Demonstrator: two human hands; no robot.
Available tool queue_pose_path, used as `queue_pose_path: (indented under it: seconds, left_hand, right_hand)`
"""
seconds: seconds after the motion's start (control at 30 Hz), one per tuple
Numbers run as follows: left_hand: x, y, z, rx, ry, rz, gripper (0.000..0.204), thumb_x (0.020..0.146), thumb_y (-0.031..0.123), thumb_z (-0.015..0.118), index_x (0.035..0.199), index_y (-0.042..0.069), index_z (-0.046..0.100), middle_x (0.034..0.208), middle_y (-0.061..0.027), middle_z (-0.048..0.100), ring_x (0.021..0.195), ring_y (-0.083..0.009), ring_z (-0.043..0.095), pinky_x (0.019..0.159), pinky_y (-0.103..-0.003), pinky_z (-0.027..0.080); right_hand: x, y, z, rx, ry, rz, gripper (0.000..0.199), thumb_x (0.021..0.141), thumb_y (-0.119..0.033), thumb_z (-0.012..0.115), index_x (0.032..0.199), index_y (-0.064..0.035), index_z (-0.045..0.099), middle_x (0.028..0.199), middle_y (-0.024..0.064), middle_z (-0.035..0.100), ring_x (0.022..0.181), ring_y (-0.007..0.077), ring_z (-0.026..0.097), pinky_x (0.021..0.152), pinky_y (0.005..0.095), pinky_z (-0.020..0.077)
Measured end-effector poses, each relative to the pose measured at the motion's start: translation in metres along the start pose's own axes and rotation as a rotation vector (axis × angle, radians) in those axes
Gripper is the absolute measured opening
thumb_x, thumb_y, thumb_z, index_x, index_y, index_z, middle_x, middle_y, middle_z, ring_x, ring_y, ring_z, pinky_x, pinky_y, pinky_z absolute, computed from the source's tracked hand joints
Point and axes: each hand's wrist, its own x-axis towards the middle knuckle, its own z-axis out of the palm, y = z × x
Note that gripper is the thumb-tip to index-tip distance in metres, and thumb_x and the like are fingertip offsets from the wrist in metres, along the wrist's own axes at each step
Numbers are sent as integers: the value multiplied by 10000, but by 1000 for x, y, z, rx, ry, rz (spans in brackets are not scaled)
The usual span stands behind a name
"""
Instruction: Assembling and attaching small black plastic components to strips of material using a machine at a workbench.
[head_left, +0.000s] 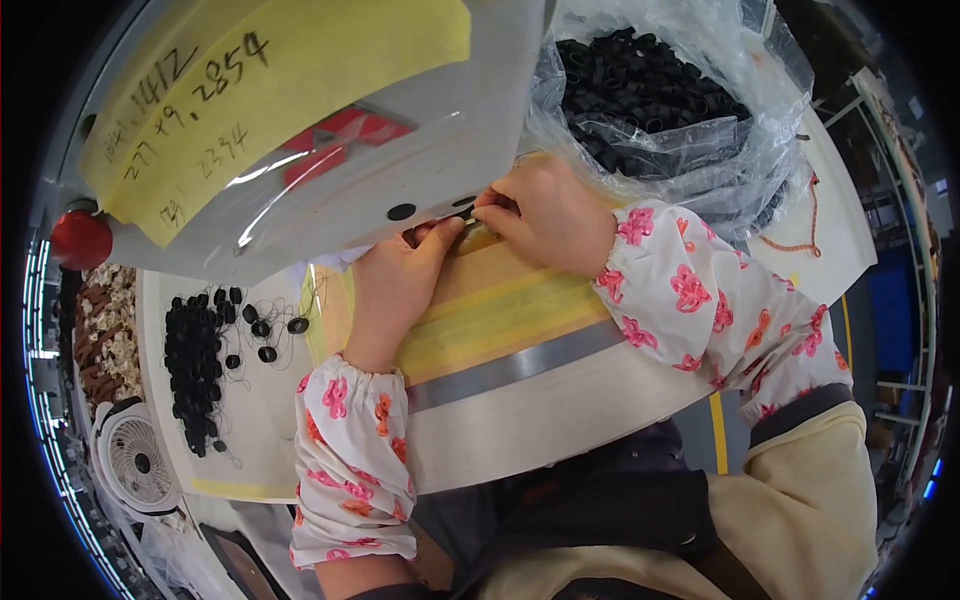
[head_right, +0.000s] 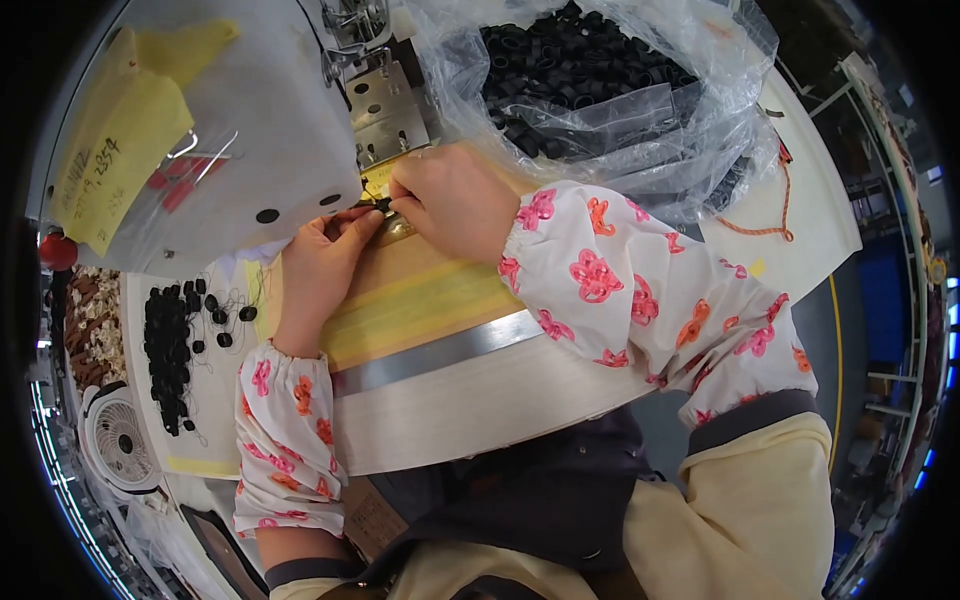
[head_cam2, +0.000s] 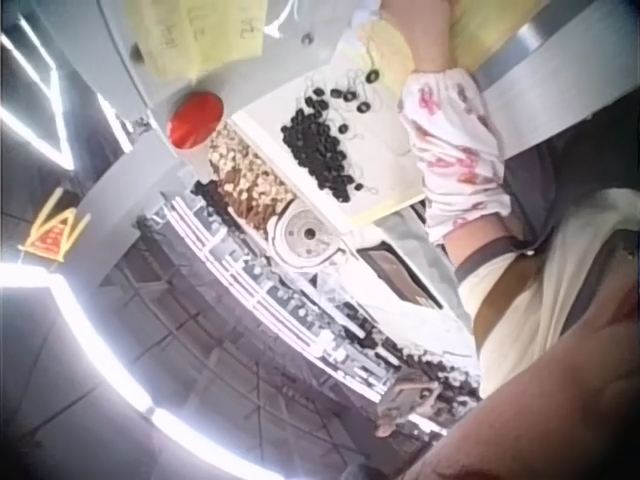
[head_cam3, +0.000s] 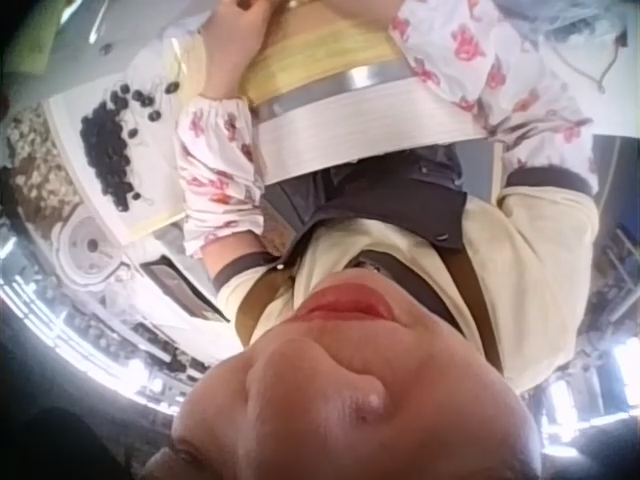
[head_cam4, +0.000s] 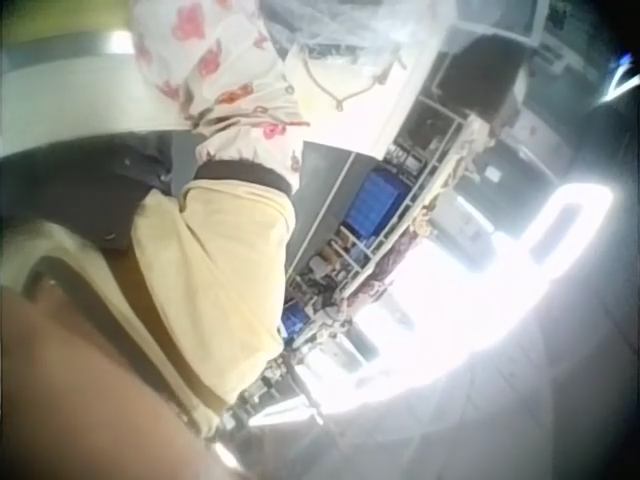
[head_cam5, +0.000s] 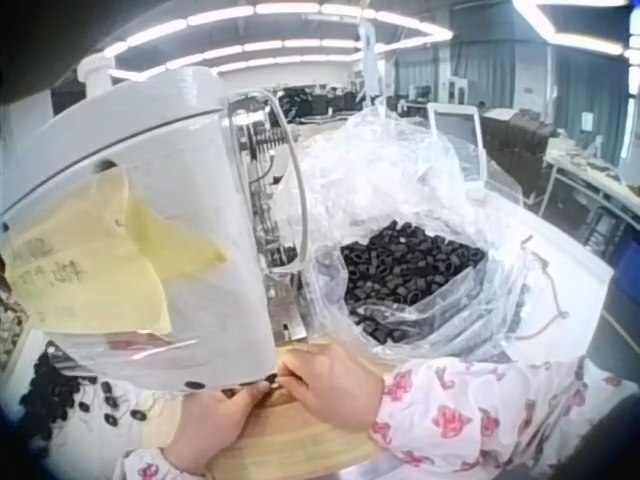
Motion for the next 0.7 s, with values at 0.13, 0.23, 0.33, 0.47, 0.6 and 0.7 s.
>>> queue_pose_path:
  seconds: [0.13, 0.23, 0.33, 0.47, 0.6, 0.7]
  left_hand:
    - [1, 2, -2, 25, -37, -43, 262, 753, 273, 658, 849, 30, 652, 631, 43, 567, 579, -20, 457, 545, -178, 372]
    - [0, 3, -1, 59, -30, -49, 277, 748, 280, 665, 835, 18, 644, 632, 38, 566, 577, -24, 458, 546, -176, 373]
    - [1, 4, 1, 0, -17, -35, 289, 745, 283, 671, 813, 5, 630, 634, 34, 568, 583, -27, 467, 548, -174, 376]
    - [0, 1, -1, 8, 15, -65, 305, 733, 292, 684, 791, 1, 613, 646, 25, 575, 599, -26, 483, 558, -171, 385]
    - [1, -5, -1, -51, 8, -54, 294, 734, 284, 685, 797, 7, 609, 670, 24, 585, 609, -17, 484, 566, -161, 384]
    - [1, 9, 2, 51, 1, -78, 270, 740, 262, 682, 794, 8, 609, 680, 26, 589, 610, -13, 485, 568, -159, 384]
  right_hand:
    - [2, 1, -2, -20, -30, -11, 120, 693, -90, 617, 723, 25, 598, 635, 162, 585, 587, 314, 565, 540, 357, 442]
    - [2, 1, -4, -59, -44, -18, 126, 693, -86, 616, 745, 26, 590, 634, 162, 583, 574, 316, 566, 527, 357, 443]
    - [4, 4, -5, -47, -58, 2, 140, 693, -89, 613, 767, 26, 585, 635, 165, 582, 560, 319, 564, 522, 352, 448]
    - [7, -4, -5, -109, -79, 26, 146, 692, -114, 614, 726, 26, 588, 630, 163, 584, 558, 311, 567, 533, 348, 454]
    - [8, -4, -3, -192, -83, 50, 172, 695, -153, 610, 690, 19, 606, 610, 150, 580, 568, 303, 566, 534, 349, 450]
    - [6, 5, -5, -47, -98, 80, 180, 698, -164, 607, 691, 17, 609, 601, 148, 575, 565, 304, 559, 528, 348, 444]
